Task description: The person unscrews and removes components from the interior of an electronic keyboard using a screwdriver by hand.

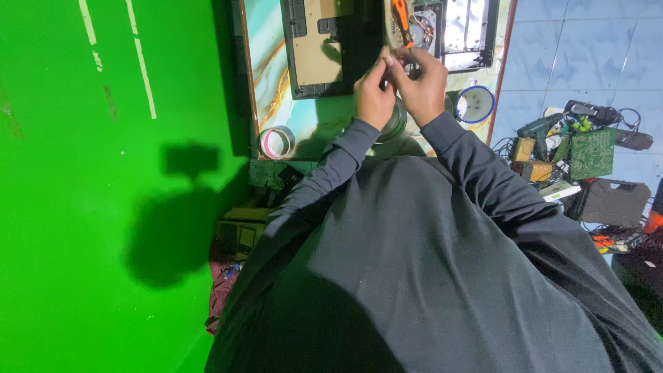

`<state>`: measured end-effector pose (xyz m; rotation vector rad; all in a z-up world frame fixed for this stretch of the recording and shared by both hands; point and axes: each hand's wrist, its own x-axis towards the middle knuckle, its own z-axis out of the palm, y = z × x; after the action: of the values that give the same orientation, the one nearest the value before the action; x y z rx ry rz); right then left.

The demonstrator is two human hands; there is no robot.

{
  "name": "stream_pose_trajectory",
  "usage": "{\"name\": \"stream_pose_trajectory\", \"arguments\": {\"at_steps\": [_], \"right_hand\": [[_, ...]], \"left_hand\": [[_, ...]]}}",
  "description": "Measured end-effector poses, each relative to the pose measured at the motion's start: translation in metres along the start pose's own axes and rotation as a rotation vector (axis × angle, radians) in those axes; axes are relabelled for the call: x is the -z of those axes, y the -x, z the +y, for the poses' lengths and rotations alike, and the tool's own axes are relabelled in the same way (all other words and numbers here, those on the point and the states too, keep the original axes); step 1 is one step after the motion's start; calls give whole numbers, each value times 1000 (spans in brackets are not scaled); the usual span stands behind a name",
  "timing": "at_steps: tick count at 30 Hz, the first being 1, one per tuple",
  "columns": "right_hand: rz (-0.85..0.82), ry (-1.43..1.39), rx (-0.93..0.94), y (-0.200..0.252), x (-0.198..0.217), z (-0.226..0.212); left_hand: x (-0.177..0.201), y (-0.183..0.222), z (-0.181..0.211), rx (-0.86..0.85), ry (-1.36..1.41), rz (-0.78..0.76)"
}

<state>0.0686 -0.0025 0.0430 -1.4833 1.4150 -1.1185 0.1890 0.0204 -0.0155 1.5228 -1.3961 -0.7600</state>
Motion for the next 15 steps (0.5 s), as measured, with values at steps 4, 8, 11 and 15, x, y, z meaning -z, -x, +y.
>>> {"name": "stream_pose_trajectory", "arguments": {"at_steps": [4,8,11,15], "right_hand": [[46,-60,-69,-7,11,-6],[107,41,19,-7,27,-3],[147,42,38,-6,34,2],[185,20,-52,-3,46,11]], "left_hand": [[-5,-3,13,-98,33,-57],[-17,-5,17,-136,39,-117],[-27,-4,18,-155,22,-132],[-41,-4,26,-206,14,-167]]}}
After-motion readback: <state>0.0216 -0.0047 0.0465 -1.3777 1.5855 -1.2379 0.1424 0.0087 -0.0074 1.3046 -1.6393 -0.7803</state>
